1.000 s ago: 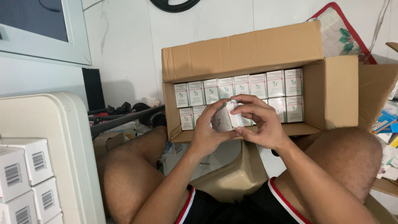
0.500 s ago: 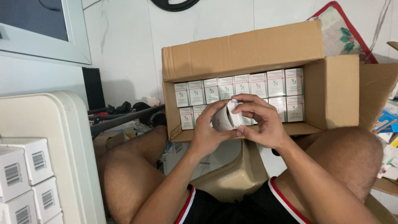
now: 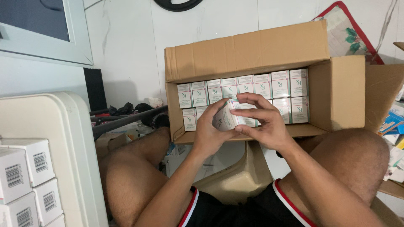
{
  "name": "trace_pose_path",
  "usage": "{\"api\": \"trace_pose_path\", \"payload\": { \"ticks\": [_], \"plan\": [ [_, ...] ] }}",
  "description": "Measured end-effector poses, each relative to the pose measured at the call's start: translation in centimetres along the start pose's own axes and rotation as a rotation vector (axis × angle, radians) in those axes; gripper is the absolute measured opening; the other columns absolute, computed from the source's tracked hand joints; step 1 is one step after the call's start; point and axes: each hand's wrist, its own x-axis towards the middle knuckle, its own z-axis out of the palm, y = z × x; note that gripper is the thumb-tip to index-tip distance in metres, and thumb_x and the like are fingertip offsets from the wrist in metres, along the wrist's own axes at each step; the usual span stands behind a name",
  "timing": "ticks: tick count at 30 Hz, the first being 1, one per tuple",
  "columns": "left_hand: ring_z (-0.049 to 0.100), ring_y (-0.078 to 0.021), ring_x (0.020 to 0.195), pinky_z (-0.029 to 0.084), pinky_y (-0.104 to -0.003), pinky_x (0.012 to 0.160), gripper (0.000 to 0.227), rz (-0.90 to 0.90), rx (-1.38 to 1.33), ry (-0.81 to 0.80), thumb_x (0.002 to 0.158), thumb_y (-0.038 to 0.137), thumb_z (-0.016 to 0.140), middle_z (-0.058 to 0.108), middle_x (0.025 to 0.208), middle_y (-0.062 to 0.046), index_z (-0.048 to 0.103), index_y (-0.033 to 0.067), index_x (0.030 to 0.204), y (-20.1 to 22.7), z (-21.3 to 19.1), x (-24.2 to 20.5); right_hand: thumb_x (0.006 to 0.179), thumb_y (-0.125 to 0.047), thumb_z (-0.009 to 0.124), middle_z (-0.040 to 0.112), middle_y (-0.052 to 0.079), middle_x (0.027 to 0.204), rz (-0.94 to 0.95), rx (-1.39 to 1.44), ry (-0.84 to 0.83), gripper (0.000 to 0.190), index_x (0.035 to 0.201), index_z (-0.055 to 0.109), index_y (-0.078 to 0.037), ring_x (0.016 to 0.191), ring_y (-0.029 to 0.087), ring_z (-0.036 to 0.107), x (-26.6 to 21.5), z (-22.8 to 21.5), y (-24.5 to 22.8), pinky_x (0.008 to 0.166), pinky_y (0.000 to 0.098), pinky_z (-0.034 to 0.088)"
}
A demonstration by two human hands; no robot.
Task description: The person repeatedly picks small white boxes from a large cardboard carton, opens each box to reveal a syringe and needle, then closes the box and places it on a nearby table. This process is repeated for multiple boxes throughout the clip.
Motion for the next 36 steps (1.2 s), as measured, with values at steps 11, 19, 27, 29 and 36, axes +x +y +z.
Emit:
{"api": "trace_pose_path", "payload": {
  "ticks": [11,19,27,29,36],
  "plan": [
    [0.067,-0.0275,0.123,0.054,-0.038,0.102,0.085,-0.032,0.066,0.11,0.066,0.025,0.093,0.067,0.131,-0.014,0.058,0.0095,0.142,0.5,0.2,0.0,0.079,-0.005,0.082,0.06,0.01,0.142,0.307,0.154,0.057,0.031,0.109,0.07,-0.003,0.114,0.016,0.066,-0.4,1.9,0.1,0.088,0.034,0.064],
    [0.056,-0.04,0.124,0.043,-0.048,0.106,0.092,0.234,0.241,0.108,0.065,0.019,0.093,0.061,0.131,-0.023,0.052,0.0081,0.146,0.8,0.3,-1.5,0.1,-0.003,0.059,0.07,0.008,0.123,0.336,0.309,0.271,0.031,0.13,0.065,-0.001,0.106,0.013,0.066,-1.9,1.7,3.5,0.088,0.0301,0.059],
    [0.072,-0.0259,0.093,0.058,-0.039,0.082,0.089,-0.048,-0.024,-0.154,0.075,0.016,0.081,0.068,0.124,-0.014,0.04,0.0227,0.153,3.5,-2.2,-4.7,0.109,-0.014,0.051,0.07,0.009,0.116,0.305,0.352,0.216,0.03,0.13,0.066,0.001,0.105,0.015,0.065,-3.6,1.0,0.2,0.091,0.0322,0.057],
    [0.07,-0.0207,0.083,0.058,-0.036,0.076,0.096,-0.13,-0.158,-0.267,0.076,0.018,0.082,0.07,0.115,-0.012,0.033,0.0282,0.158,5.1,-4.1,-5.6,0.109,-0.014,0.051,0.066,0.011,0.124,0.245,0.374,0.199,0.031,0.135,0.061,-0.001,0.11,0.015,0.063,-2.9,1.6,-2.0,0.095,0.0327,0.054],
    [0.065,-0.02,0.08,0.054,-0.035,0.075,0.084,0.113,-0.234,0.079,0.076,0.015,0.075,0.068,0.095,-0.015,0.042,0.0193,0.153,11.6,-12.1,-10.4,0.101,-0.01,0.069,0.029,0.019,0.168,-0.155,0.444,0.004,0.064,0.15,0.028,-0.018,0.139,0.025,0.047,-1.0,6.9,-15.0,0.108,0.0367,0.049]
  ]
}}
